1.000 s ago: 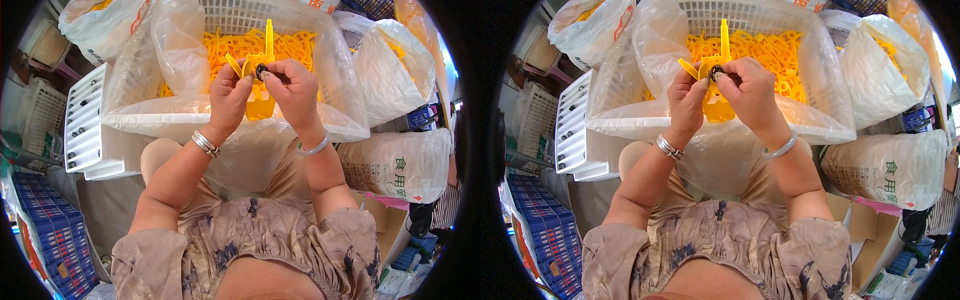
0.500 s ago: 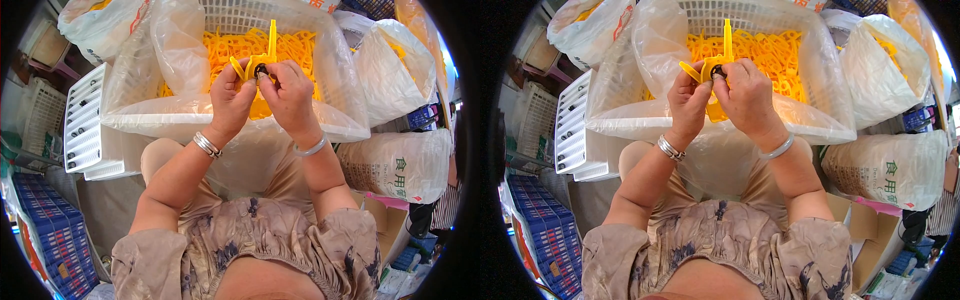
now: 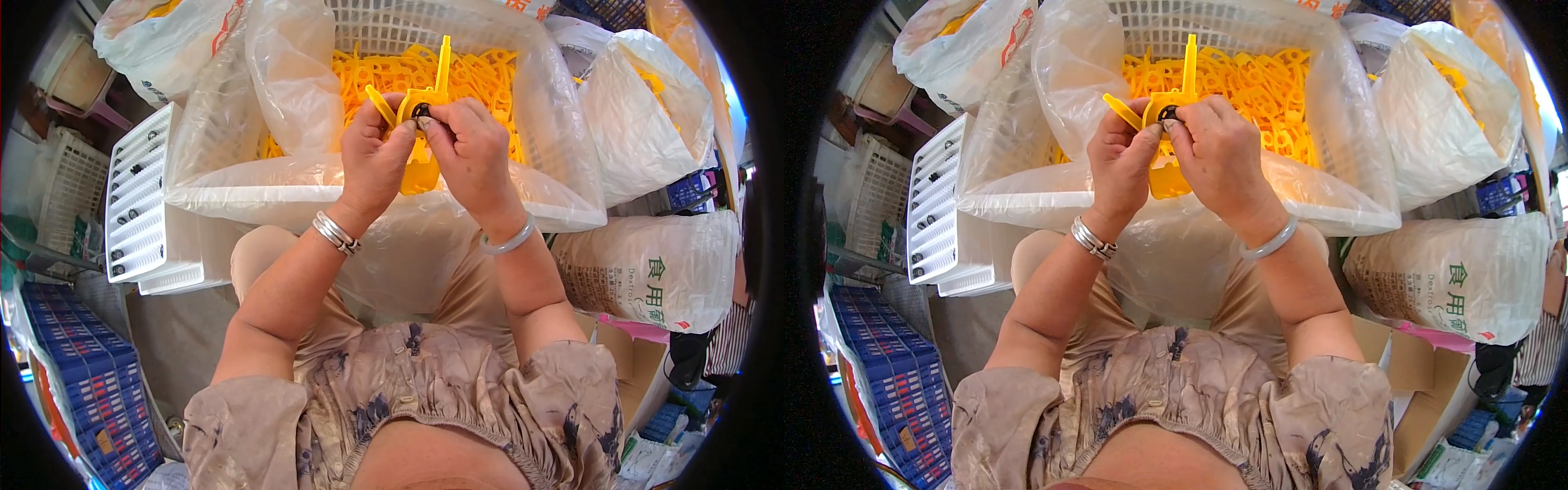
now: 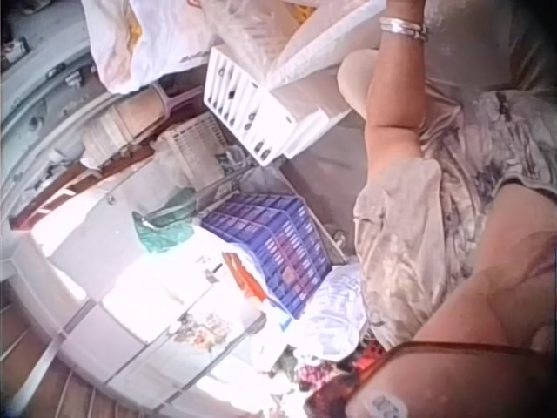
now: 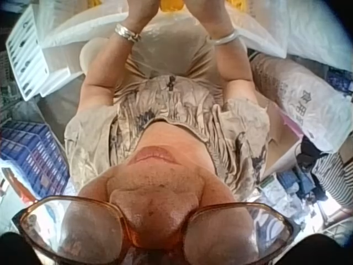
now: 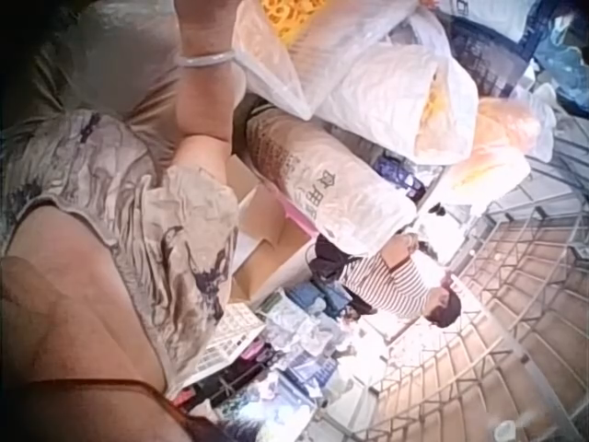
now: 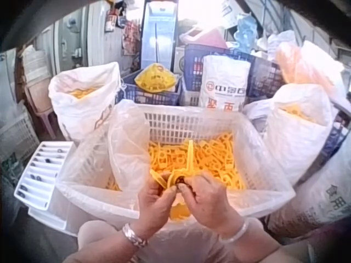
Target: Assembling black circular inserts into yellow plastic handles at a workshop station.
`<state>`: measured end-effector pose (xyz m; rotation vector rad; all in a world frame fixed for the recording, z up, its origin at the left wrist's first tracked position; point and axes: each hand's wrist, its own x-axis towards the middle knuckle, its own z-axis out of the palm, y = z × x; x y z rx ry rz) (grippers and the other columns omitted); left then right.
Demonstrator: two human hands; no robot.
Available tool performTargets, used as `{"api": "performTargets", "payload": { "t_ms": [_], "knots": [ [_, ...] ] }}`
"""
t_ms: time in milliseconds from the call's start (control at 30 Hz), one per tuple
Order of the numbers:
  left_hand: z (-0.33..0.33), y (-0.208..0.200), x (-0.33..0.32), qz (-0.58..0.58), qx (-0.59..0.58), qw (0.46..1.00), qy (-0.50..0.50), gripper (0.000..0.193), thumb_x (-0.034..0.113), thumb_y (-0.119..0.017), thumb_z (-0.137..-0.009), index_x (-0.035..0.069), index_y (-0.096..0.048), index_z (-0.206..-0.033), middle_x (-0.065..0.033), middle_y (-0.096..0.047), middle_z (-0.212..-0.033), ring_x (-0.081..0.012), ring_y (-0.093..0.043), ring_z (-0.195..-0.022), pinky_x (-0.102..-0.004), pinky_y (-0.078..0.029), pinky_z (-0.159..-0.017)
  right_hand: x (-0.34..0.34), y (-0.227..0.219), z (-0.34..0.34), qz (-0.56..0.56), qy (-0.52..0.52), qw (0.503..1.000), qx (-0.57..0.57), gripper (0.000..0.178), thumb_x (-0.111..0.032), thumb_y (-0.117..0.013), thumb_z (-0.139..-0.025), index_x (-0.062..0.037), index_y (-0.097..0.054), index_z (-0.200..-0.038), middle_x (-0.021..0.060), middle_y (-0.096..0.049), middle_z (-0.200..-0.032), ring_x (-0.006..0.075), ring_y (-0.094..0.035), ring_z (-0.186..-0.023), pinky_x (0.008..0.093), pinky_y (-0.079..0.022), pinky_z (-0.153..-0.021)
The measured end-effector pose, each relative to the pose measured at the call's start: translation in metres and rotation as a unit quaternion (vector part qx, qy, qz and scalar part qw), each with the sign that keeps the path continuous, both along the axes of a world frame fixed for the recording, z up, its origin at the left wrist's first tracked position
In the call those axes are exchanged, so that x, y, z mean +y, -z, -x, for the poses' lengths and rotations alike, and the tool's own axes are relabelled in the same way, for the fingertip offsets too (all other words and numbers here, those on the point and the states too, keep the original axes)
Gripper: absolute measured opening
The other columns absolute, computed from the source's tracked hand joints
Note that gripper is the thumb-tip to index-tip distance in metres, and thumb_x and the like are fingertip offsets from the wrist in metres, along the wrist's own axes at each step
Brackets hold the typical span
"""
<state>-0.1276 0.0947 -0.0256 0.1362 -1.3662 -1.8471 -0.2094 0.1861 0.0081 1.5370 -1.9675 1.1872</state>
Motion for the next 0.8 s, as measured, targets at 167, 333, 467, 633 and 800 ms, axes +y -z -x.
{"api": "performTargets", "payload": {
  "t_ms": [167,333,467,633,800],
  "knots": [
    [-0.002,-0.007,-0.003,-0.104,0.044,0.992,0.056,0.025,-0.003,-0.051,-0.080,-0.002,-0.049,-0.105,-0.0068,-0.057,-0.096,-0.0109,-0.055,-0.086,-0.0240,-0.046,-0.077,0.000,-0.001,0.000,0.047,0.020,0.998,-0.035,0.025,0.002,-0.061,-0.071,-0.0008,-0.058,-0.096,0.0069,-0.056,-0.075,0.0153,-0.055,-0.064,0.0256,-0.044,-0.054],
    [-0.003,-0.007,-0.007,-0.127,0.055,0.987,0.077,0.027,-0.002,-0.053,-0.079,-0.003,-0.050,-0.106,-0.0075,-0.058,-0.096,-0.0116,-0.056,-0.085,-0.0245,-0.046,-0.077,-0.005,0.000,-0.001,0.083,-0.155,0.924,-0.341,0.051,0.000,-0.058,-0.078,0.0027,-0.037,-0.124,0.0085,-0.058,-0.097,0.0121,-0.055,-0.088,0.0211,-0.047,-0.072],
    [-0.005,-0.009,-0.010,-0.136,0.047,0.986,0.080,0.027,-0.002,-0.053,-0.079,-0.003,-0.050,-0.106,-0.0076,-0.058,-0.096,-0.0115,-0.056,-0.085,-0.0243,-0.046,-0.077,-0.005,0.000,0.001,0.080,-0.161,0.916,-0.358,0.047,-0.001,-0.058,-0.079,0.0054,-0.039,-0.122,0.0104,-0.057,-0.101,0.0129,-0.056,-0.089,0.0232,-0.046,-0.077],
    [-0.007,-0.009,-0.012,-0.109,0.036,0.989,0.090,0.027,-0.001,-0.054,-0.079,-0.003,-0.050,-0.107,-0.0076,-0.058,-0.097,-0.0116,-0.057,-0.085,-0.0243,-0.046,-0.077,0.000,0.003,0.011,0.065,-0.224,0.814,-0.531,0.027,-0.004,-0.057,-0.080,0.0065,-0.054,-0.104,0.0079,-0.061,-0.091,0.0097,-0.056,-0.076,0.0211,-0.045,-0.066],
    [-0.008,-0.013,-0.015,-0.087,0.018,0.990,0.108,0.030,0.000,-0.055,-0.080,-0.003,-0.050,-0.109,-0.0073,-0.059,-0.097,-0.0114,-0.057,-0.085,-0.0239,-0.046,-0.077,0.005,-0.007,0.005,0.073,-0.195,0.839,-0.503,0.021,-0.004,-0.057,-0.080,0.0057,-0.057,-0.099,0.0062,-0.061,-0.086,0.0082,-0.054,-0.072,0.0192,-0.043,-0.061]
  ]
}}
